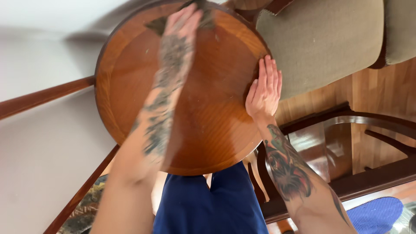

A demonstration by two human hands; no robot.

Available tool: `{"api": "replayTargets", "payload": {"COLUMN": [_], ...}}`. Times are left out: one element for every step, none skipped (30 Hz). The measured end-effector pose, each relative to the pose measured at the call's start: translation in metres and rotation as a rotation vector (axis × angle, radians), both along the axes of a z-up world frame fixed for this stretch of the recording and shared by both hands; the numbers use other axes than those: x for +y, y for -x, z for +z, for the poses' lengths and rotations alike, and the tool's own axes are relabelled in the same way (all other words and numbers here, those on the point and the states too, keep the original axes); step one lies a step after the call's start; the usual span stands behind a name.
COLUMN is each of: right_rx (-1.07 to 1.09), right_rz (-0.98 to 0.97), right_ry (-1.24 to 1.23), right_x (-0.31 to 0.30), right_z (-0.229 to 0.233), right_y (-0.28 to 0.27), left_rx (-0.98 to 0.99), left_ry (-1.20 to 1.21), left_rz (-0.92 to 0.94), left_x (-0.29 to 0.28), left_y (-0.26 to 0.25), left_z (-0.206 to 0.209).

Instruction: The person clears small decorative items and a blue mat from a wooden table, applies a liquid from a bottle to a cloth, and wipes the table surface and edges.

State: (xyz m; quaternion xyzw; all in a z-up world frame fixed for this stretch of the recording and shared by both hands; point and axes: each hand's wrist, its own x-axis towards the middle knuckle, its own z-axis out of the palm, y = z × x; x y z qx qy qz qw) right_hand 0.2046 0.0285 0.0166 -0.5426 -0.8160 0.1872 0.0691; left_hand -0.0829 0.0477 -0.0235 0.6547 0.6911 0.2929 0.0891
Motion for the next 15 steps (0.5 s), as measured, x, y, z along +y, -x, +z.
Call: {"api": "replayTargets", "payload": {"right_rx": [-0.016,-0.032,-0.023,-0.014,-0.015,-0.002,0.016,0.034,0.044,0.055,0.056,0.044,0.052,0.06,0.122], "right_rz": [-0.002,-0.005,-0.007,-0.009,-0.01,-0.028,-0.04,-0.051,-0.052,-0.053,-0.053,-0.052,-0.039,-0.026,-0.057], "right_ry": [-0.002,-0.004,-0.005,-0.007,-0.002,0.0,0.001,0.003,-0.003,-0.009,0.009,0.006,-0.011,-0.028,-0.051], "right_x": [0.002,0.005,0.008,0.007,0.005,0.004,0.004,0.004,0.006,0.008,0.002,-0.003,0.001,0.001,0.002], "right_z": [-0.001,-0.001,-0.003,-0.004,-0.002,-0.002,-0.003,-0.005,-0.007,-0.011,-0.01,-0.008,-0.011,-0.013,-0.016], "right_y": [0.001,0.002,0.003,0.004,0.001,0.0,0.0,0.0,0.001,0.003,0.0,-0.006,-0.005,-0.006,-0.005], "left_rx": [0.027,0.055,0.083,0.112,0.012,-0.087,-0.011,0.065,-0.109,-0.117,-0.076,-0.043,-0.034,-0.03,-0.011], "left_ry": [-0.002,-0.004,-0.011,-0.018,0.009,0.036,0.021,0.007,0.07,0.076,0.079,0.076,0.066,0.053,0.034], "left_rz": [-0.058,-0.116,-0.176,-0.236,-0.282,-0.327,-0.306,-0.285,-0.261,-0.181,-0.066,0.017,0.037,0.037,-0.033], "left_x": [-0.001,0.0,0.003,0.004,-0.019,-0.044,-0.045,-0.043,-0.025,-0.002,0.01,0.018,0.025,0.027,0.033], "left_y": [-0.013,-0.044,-0.071,-0.081,-0.082,-0.073,-0.05,-0.022,0.012,0.038,0.045,0.038,0.022,-0.005,-0.034], "left_z": [-0.005,-0.009,-0.011,-0.01,0.0,0.014,0.018,0.022,0.02,0.017,0.012,0.005,-0.002,-0.008,-0.013]}}
